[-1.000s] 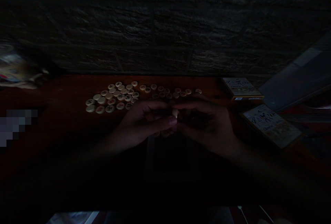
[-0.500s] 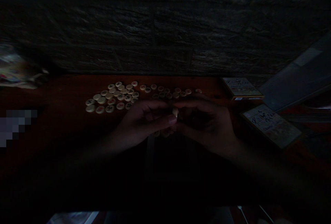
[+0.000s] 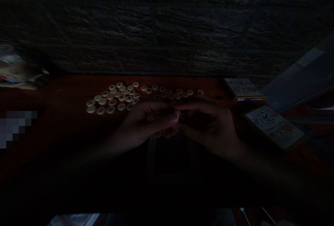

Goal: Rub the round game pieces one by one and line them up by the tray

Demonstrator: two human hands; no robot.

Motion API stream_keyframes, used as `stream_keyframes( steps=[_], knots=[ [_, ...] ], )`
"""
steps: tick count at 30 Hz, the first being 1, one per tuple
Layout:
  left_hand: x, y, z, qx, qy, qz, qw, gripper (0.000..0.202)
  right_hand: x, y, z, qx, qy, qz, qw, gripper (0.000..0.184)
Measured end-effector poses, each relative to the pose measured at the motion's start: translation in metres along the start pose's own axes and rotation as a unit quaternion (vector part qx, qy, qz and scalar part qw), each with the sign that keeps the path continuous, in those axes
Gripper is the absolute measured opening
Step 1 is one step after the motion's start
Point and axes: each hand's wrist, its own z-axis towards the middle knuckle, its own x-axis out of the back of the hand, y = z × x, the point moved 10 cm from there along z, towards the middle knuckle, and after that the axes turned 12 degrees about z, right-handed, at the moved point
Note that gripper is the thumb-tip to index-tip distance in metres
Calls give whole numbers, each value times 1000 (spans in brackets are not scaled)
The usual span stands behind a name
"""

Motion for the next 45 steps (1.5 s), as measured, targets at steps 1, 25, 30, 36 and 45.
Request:
stream_keyframes(
  steps=[1, 25, 30, 36, 45],
  knots=[
    [1, 0, 0, 2, 3, 3, 1000, 19, 0, 0, 0, -1, -2, 2, 1000, 37],
    [0, -2, -1, -5, -5, 0, 1000, 17, -1, -1, 1, -2, -8, -7, 1000, 38],
    [0, 1, -1, -5, -8, 16, 1000, 16, -2, -1, 0, -1, -17, -14, 1000, 35],
    [0, 4, 0, 5, -3, 30, 1000, 17, -1, -2, 1, 2, -14, -24, 1000, 27],
    [2, 6, -1, 4, 11, 18, 1000, 19, -2, -3, 0, 7, -18, -36, 999, 30]
  ],
)
